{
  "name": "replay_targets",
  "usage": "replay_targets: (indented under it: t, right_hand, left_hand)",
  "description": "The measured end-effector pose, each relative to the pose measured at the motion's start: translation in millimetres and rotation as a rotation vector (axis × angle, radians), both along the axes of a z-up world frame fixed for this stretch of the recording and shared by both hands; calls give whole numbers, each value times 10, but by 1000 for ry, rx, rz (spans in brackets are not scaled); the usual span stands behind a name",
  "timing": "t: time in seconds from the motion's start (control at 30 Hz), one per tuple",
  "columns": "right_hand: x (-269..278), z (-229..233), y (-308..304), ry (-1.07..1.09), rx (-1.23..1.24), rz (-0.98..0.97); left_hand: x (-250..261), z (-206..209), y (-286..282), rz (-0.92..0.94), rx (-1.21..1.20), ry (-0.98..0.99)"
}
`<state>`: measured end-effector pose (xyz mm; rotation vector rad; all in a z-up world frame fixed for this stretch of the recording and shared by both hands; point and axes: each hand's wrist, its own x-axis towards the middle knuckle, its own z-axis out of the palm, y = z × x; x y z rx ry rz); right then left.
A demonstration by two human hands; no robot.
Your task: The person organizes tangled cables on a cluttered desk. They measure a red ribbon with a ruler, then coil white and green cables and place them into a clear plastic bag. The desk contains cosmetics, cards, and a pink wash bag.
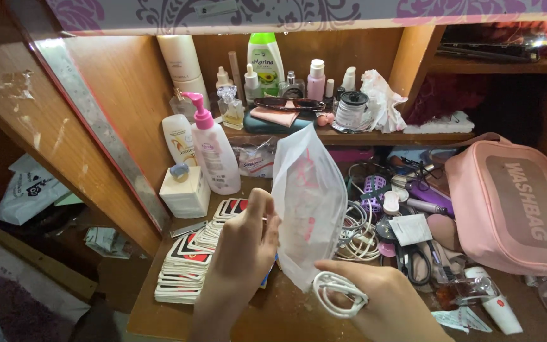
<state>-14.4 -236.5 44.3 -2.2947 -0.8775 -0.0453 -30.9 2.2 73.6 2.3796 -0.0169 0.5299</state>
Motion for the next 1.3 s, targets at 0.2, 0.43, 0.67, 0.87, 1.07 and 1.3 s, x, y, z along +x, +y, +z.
replay_targets:
  t: [0.2,0.43,0.67,0.87,1.07,1.3]
  right_hand:
    - [53,421,-106,-23,-25,-32]
    - [225,1052,92,-333,-245,173]
    - [449,1200,684,-216,-1075,-81]
    - [873,434,831,-437,-1020,84]
    - [1249,-11,887,-428,-1036,163]
    - [1338,-393,1015,-375,-1072,133]
  left_hand:
    - [-33,114,7,-124,7,-124]
    - [-11,113,52,-302,-10,-2]
    - [-57,98,65,-429,-55,-65]
    - [-53,51,15,-485,21,-41]
    - [-78,84,23,-456,4,-12]
    - [-126,135,-77,-501,-1,-225]
